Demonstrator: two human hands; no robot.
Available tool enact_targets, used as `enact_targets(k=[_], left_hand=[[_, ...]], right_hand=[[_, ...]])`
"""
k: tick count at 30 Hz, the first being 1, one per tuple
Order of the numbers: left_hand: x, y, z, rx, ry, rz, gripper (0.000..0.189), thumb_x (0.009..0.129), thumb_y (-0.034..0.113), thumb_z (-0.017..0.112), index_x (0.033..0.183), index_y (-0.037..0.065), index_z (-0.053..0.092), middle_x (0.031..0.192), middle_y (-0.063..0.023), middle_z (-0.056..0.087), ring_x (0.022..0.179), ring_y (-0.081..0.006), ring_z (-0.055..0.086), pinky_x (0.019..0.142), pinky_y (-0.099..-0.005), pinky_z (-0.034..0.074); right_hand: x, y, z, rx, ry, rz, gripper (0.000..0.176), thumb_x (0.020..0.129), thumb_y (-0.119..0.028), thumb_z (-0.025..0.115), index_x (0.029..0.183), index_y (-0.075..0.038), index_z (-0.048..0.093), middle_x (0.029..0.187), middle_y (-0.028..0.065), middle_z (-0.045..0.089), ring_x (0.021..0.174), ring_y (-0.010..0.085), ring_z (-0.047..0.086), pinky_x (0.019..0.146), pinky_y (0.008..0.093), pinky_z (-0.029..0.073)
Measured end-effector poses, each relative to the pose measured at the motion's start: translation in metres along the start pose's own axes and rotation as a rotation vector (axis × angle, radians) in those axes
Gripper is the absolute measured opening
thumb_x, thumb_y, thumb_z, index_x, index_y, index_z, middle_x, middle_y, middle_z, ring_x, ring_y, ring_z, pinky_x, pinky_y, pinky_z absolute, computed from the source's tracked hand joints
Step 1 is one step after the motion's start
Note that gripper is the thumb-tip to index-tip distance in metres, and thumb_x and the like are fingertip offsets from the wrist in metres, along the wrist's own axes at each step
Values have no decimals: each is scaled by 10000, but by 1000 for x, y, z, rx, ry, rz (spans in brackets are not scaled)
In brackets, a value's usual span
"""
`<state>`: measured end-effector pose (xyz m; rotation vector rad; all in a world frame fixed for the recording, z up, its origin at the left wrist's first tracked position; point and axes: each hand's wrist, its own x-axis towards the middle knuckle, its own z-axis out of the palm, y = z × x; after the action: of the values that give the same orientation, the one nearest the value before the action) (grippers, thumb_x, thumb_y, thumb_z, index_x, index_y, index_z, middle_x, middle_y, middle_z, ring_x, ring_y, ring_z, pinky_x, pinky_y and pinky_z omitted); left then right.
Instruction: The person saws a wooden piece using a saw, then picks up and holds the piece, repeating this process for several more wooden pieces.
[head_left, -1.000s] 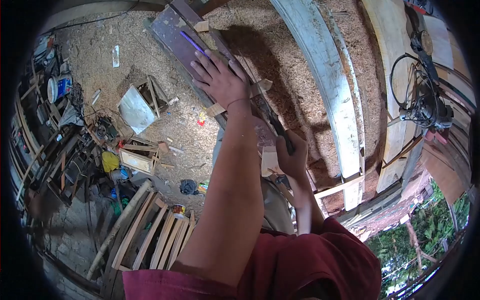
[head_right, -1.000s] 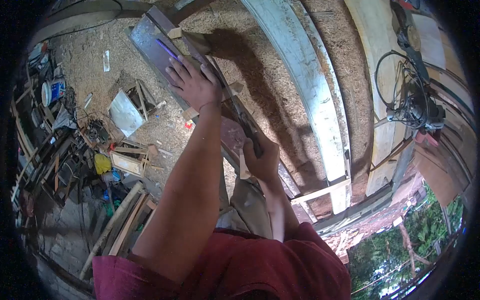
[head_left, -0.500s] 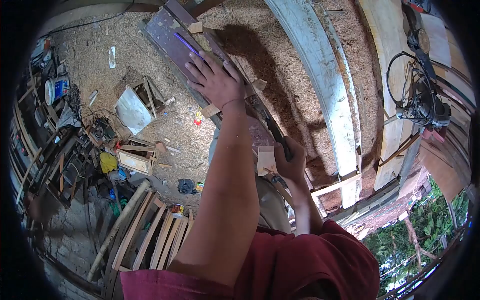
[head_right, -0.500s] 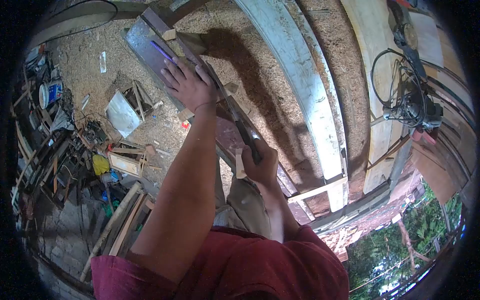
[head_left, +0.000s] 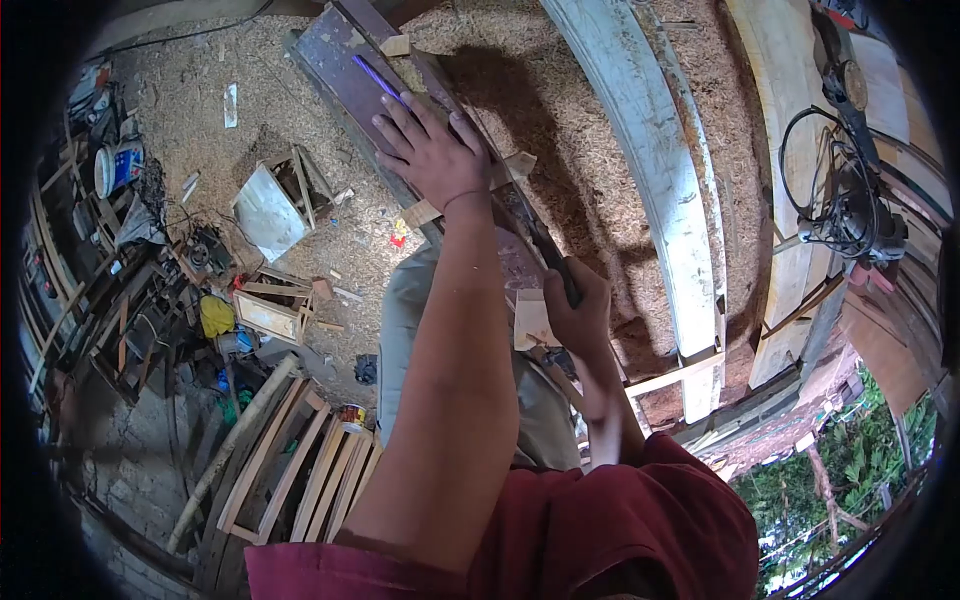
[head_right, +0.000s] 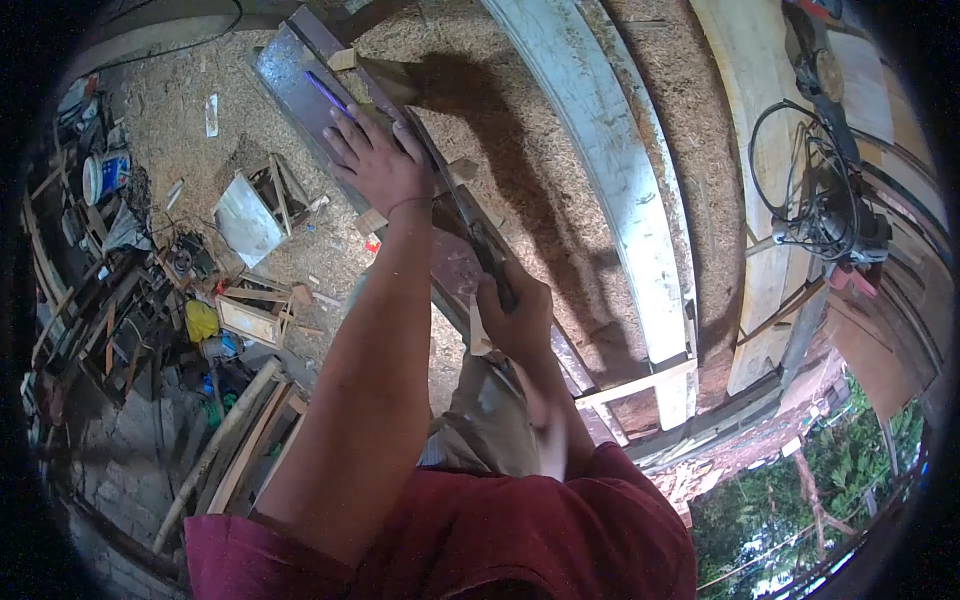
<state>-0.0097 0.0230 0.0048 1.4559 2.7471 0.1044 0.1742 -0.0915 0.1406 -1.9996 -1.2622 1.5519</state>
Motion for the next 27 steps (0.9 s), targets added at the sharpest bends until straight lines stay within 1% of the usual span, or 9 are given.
enact_targets(k=[4, 8, 11, 14, 17, 20, 23, 26, 27], left_hand=[[1, 0, 3, 7, 4, 1, 708, 1069, 423, 444, 1677, 97, 284, 1766, -145, 200, 1620, -407, 175, 1260, -662, 168], [-1, 0, 1, 9, -9, -5, 715, 1064, 425, 451, 1678, 99, 281, 1764, -153, 200, 1620, -409, 171, 1259, -665, 171], [0, 1, 0, 5, -12, -6, 719, 1062, 422, 457, 1679, 100, 278, 1763, -156, 203, 1619, -412, 175, 1256, -668, 177], [0, 1, -1, -3, -20, -11, 719, 1063, 423, 457, 1679, 99, 276, 1761, -157, 207, 1618, -418, 176, 1255, -669, 180], [-1, 0, 2, 1, 2, 4, 718, 1065, 421, 458, 1679, 95, 276, 1760, -159, 209, 1616, -422, 178, 1255, -670, 179], [-1, 2, -1, -22, 9, 4, 716, 1067, 420, 457, 1680, 97, 275, 1758, -162, 214, 1615, -423, 182, 1257, -671, 176], [-1, -1, 4, -4, 25, 9, 724, 1051, 414, 452, 1675, 85, 291, 1757, -165, 227, 1614, -411, 203, 1252, -679, 192], [-1, 0, 1, -11, 17, 10, 722, 1054, 415, 450, 1673, 79, 294, 1758, -163, 226, 1613, -412, 206, 1251, -678, 191], [-2, 0, -1, -12, 18, 8, 722, 1053, 415, 451, 1673, 78, 294, 1758, -163, 227, 1612, -414, 207, 1250, -678, 192]], right_hand=[[-1, 3, 2, 6, 11, -20, 180, 929, -196, 705, 917, -17, 695, 615, 94, 585, 536, 143, 549, 531, 361, 434], [0, 5, 5, 77, 38, 28, 204, 942, -202, 702, 878, -11, 671, 580, 80, 526, 528, 131, 490, 518, 349, 395], [-11, 2, -3, -2, -4, 28, 269, 996, -132, 645, 773, -17, 547, 631, 6, 467, 625, 66, 407, 538, 318, 330], [-6, 14, -1, 29, 33, -1, 218, 944, -196, 699, 839, -14, 642, 574, 78, 500, 530, 125, 466, 514, 353, 371], [-6, 1, -1, 28, 23, 12, 238, 945, -200, 699, 816, -13, 629, 578, 82, 509, 530, 131, 471, 516, 359, 377], [-18, 18, -3, 67, 32, 19, 256, 949, -208, 699, 809, -8, 620, 579, 83, 510, 537, 130, 465, 522, 362, 387], [-6, -1, -4, 13, 19, 34, 246, 948, -207, 699, 825, -4, 632, 587, 89, 533, 543, 128, 497, 534, 362, 408], [-3, -1, 2, 28, 36, -8, 214, 945, -205, 697, 877, -4, 671, 608, 105, 574, 556, 131, 550, 552, 360, 436], [-9, 7, -4, -48, -2, 31, 200, 945, -201, 693, 943, -1, 708, 641, 119, 622, 579, 140, 607, 565, 357, 459]])
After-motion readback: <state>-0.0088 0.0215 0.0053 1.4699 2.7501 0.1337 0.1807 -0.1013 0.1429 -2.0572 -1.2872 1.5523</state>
